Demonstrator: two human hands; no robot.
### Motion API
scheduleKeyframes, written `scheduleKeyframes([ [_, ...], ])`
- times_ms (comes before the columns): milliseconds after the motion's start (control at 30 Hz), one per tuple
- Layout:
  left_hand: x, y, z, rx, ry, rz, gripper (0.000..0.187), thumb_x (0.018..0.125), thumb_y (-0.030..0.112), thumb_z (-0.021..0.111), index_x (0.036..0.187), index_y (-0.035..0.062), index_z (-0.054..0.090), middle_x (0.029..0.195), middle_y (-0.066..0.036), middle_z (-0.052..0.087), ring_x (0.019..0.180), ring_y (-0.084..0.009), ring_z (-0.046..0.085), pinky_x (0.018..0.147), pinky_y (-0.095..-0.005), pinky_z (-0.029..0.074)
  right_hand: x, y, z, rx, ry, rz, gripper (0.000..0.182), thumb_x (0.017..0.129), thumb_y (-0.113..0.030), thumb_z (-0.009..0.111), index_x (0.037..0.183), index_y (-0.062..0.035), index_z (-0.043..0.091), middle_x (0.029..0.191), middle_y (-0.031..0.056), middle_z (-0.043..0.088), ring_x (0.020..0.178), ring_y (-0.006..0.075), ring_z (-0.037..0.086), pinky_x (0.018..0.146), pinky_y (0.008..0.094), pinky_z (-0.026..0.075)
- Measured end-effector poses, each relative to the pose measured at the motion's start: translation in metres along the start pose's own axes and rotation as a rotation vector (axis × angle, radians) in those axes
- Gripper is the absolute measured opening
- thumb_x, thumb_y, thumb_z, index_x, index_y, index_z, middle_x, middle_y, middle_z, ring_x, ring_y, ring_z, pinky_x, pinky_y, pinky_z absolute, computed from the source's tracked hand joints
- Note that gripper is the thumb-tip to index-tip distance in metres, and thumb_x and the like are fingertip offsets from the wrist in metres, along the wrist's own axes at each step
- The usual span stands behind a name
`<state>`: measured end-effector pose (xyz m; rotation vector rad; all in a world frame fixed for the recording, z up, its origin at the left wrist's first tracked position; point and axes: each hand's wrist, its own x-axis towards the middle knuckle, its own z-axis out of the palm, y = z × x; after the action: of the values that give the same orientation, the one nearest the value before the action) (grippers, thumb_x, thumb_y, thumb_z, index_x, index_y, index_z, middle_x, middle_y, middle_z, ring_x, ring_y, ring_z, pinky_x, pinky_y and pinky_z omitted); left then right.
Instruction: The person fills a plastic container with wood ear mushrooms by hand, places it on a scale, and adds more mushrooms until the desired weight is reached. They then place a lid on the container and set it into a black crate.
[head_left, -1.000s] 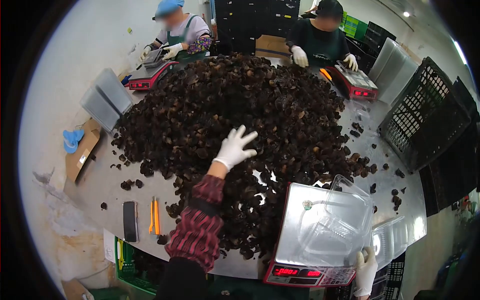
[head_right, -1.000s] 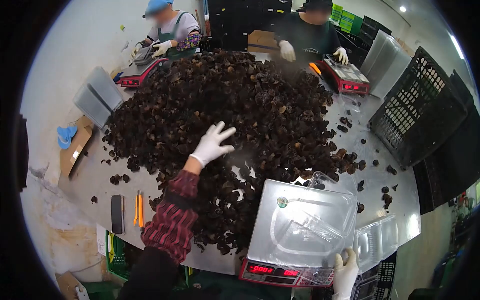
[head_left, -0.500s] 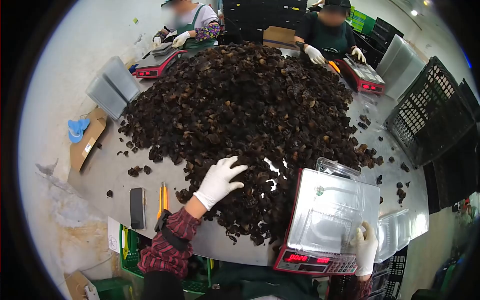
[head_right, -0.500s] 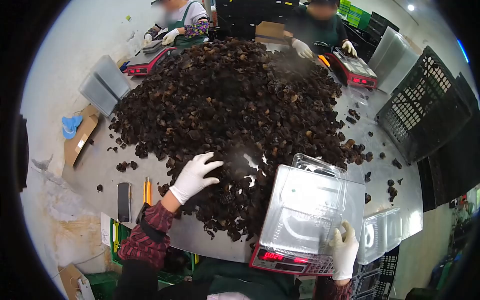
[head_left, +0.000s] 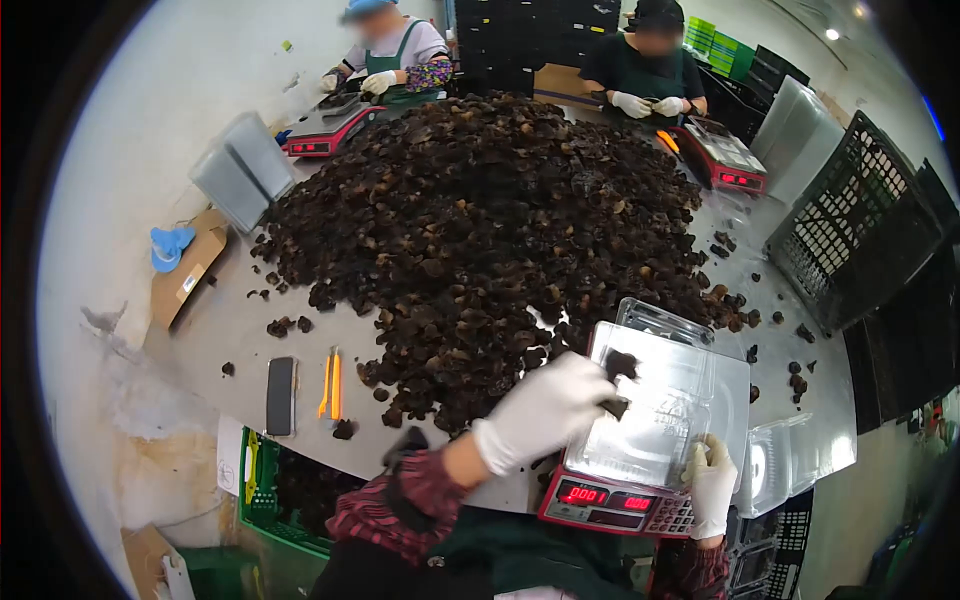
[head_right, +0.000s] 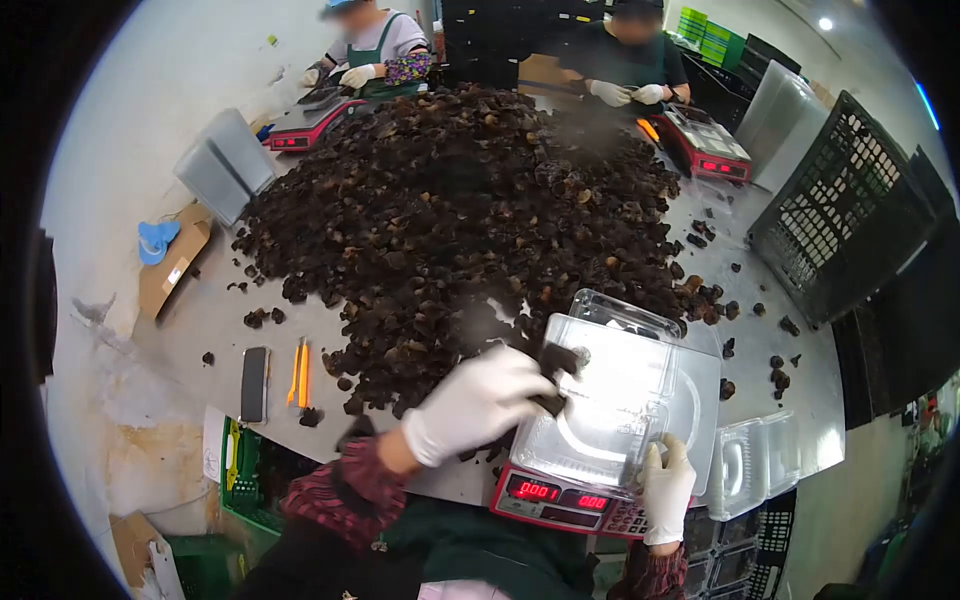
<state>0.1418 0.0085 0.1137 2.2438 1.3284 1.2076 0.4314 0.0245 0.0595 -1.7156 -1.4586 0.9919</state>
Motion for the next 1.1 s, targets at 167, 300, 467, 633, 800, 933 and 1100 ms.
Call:
scheduleKeyframes([
  [167,0.006,0.012,0.086,0.028,-0.387,0.0,0.031,0.076,0.015,0.068,0.105,0.0082,0.062,0.107,-0.013,0.057,0.095,-0.0295,0.056,0.086,-0.0386,0.047,0.011,0.013,0.004,-0.227,0.074,-0.259,0.026,0.09,-0.01,0.06,0.112,0.0041,0.059,0.068,0.0087,0.061,0.057,0.0083,0.056,0.05,0.0261,0.044],
  [300,0.006,0.017,0.06,-0.089,-0.189,0.171,0.049,0.077,0.02,0.069,0.123,0.0107,0.057,0.13,-0.019,0.049,0.101,-0.0322,0.054,0.09,-0.0398,0.045,0.004,-0.006,0.001,-0.172,0.064,-0.186,0.023,0.091,-0.012,0.059,0.109,0.0023,0.062,0.069,0.0069,0.06,0.058,0.0082,0.055,0.052,0.0259,0.043],
  [467,-0.046,-0.043,-0.019,0.387,-0.032,-0.182,0.039,0.07,0.012,0.07,0.108,0.0065,0.063,0.111,-0.016,0.06,0.096,-0.0341,0.06,0.083,-0.0408,0.05,-0.001,-0.003,-0.011,-0.015,0.059,-0.08,0.02,0.092,-0.008,0.059,0.11,0.0005,0.061,0.065,0.0006,0.053,0.053,0.0062,0.046,0.048,0.0229,0.038],
  [633,-0.139,-0.127,-0.048,0.561,-0.034,-0.38,0.037,0.07,0.009,0.072,0.107,0.0102,0.065,0.111,-0.011,0.058,0.099,-0.0302,0.057,0.081,-0.0377,0.049,-0.003,0.006,-0.016,0.039,0.075,-0.019,0.019,0.093,-0.008,0.057,0.109,0.0009,0.061,0.063,0.0004,0.052,0.052,0.0066,0.047,0.048,0.0227,0.037],
  [800,-0.132,-0.139,-0.076,0.456,0.066,-0.566,0.02,0.077,0.005,0.062,0.096,0.0076,0.067,0.096,-0.01,0.062,0.095,-0.0289,0.059,0.081,-0.0364,0.049,-0.008,-0.005,-0.019,0.025,0.098,-0.026,0.018,0.094,-0.01,0.056,0.108,0.001,0.061,0.062,0.0005,0.052,0.052,0.0065,0.049,0.049,0.022,0.037],
  [933,-0.069,-0.135,-0.049,0.408,0.107,-0.364,0.042,0.079,0.013,0.067,0.121,0.0129,0.061,0.119,-0.014,0.059,0.112,-0.0317,0.054,0.095,-0.0368,0.044,-0.005,-0.002,-0.016,0.035,0.114,-0.039,0.018,0.094,-0.01,0.056,0.108,0.0013,0.061,0.063,0.0007,0.053,0.052,0.0062,0.048,0.048,0.0217,0.036],
  [1100,-0.027,-0.148,0.016,0.789,-0.181,-0.432,0.038,0.078,0.028,0.068,0.114,0.0189,0.061,0.129,-0.012,0.047,0.113,-0.0343,0.048,0.087,-0.0497,0.042,-0.007,-0.005,-0.007,-0.075,0.123,-0.09,0.018,0.093,-0.008,0.057,0.108,0.002,0.061,0.066,-0.0001,0.052,0.053,0.0055,0.045,0.047,0.0214,0.035],
])
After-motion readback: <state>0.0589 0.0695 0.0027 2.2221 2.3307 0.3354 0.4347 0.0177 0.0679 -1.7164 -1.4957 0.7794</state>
